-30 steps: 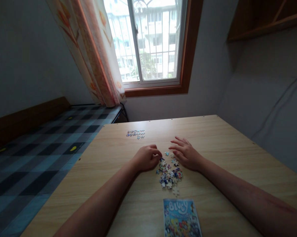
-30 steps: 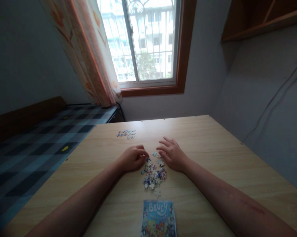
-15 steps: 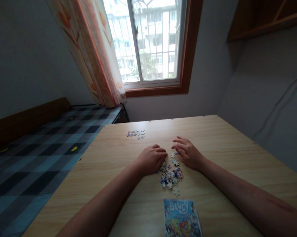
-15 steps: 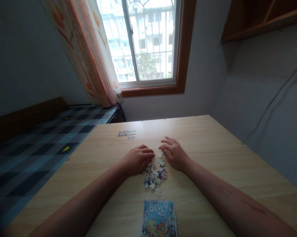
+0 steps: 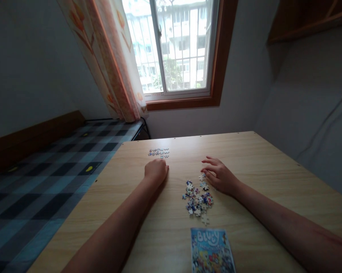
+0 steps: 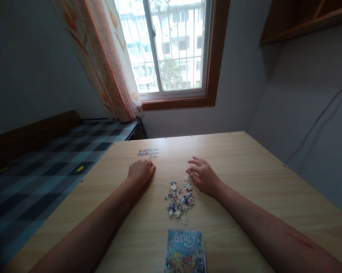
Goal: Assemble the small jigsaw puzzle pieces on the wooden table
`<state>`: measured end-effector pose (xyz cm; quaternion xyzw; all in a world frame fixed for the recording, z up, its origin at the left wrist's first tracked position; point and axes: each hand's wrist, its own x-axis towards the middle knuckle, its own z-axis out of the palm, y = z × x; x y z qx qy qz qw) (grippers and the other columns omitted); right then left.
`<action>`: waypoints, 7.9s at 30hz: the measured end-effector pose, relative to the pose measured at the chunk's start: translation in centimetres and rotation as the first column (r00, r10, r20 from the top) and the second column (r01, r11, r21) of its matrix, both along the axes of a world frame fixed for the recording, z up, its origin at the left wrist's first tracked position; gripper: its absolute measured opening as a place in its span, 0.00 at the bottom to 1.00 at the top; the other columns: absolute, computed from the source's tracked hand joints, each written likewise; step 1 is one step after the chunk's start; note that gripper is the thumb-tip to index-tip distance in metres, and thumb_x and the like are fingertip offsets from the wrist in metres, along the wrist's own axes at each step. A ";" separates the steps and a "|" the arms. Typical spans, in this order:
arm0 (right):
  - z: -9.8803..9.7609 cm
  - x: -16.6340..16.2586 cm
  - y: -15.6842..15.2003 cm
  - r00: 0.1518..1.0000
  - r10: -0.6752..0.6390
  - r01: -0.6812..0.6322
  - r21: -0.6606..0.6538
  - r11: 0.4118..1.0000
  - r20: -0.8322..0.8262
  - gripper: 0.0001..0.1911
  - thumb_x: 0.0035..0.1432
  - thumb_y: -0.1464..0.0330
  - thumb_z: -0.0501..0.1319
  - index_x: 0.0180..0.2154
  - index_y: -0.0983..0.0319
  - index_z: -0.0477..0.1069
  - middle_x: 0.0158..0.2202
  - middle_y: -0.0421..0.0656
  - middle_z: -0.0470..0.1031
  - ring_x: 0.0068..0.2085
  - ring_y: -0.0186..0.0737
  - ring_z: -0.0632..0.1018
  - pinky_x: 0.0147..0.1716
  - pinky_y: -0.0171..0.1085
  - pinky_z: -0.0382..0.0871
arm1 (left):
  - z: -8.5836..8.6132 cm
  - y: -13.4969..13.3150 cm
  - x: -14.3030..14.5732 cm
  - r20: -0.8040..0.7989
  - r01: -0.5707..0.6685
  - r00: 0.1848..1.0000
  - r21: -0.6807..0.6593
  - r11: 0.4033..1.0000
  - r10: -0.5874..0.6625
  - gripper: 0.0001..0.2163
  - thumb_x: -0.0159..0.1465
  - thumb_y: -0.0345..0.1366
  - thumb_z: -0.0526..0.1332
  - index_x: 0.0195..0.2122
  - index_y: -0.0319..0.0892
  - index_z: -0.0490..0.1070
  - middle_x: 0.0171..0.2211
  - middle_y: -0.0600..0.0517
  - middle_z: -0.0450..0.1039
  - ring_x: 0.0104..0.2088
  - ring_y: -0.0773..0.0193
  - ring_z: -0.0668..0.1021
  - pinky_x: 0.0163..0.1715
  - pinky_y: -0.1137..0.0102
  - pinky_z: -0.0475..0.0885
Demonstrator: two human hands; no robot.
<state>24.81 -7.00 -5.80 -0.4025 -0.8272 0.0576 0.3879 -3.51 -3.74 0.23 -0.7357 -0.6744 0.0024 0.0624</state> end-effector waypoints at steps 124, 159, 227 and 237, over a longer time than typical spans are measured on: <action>1.8 1.1 0.2 0.938 0.343 -0.323 -0.462 0.826 -0.044 0.11 0.51 0.65 0.71 0.39 0.54 0.82 0.62 0.46 0.69 0.69 0.56 0.57 0.66 0.60 0.49 | -1.8 -1.5 1.5 0.637 0.751 0.524 -0.032 0.660 -0.566 0.10 0.60 0.38 0.67 0.42 0.49 0.82 0.34 0.52 0.73 0.30 0.68 0.73 0.34 0.71 0.68; -0.9 1.4 2.2 0.897 -0.247 0.103 -0.369 0.924 -0.366 0.09 0.53 0.62 0.64 0.33 0.59 0.80 0.34 0.44 0.79 0.35 0.42 0.76 0.37 0.39 0.69 | -2.4 -0.6 1.5 0.836 0.609 0.459 -0.050 0.792 -0.300 0.07 0.57 0.37 0.65 0.32 0.40 0.79 0.26 0.52 0.75 0.27 0.67 0.71 0.29 0.73 0.65; 1.5 0.1 -1.1 0.971 0.192 -0.178 -0.112 0.978 0.141 0.19 0.47 0.78 0.60 0.33 0.49 0.82 0.62 0.37 0.69 0.69 0.56 0.58 0.64 0.66 0.43 | -1.6 -2.1 1.9 0.555 0.768 0.462 0.138 0.625 -0.691 0.09 0.66 0.40 0.61 0.34 0.47 0.82 0.51 0.49 0.75 0.52 0.55 0.72 0.56 0.56 0.66; 0.3 0.5 0.3 0.993 -0.019 0.018 -0.014 1.000 -0.114 0.25 0.51 0.81 0.54 0.43 0.55 0.81 0.54 0.45 0.76 0.62 0.50 0.68 0.62 0.56 0.61 | -1.8 -2.2 2.2 0.447 0.767 0.503 0.163 0.620 -0.740 0.13 0.70 0.40 0.56 0.48 0.51 0.79 0.55 0.48 0.73 0.55 0.55 0.72 0.58 0.55 0.65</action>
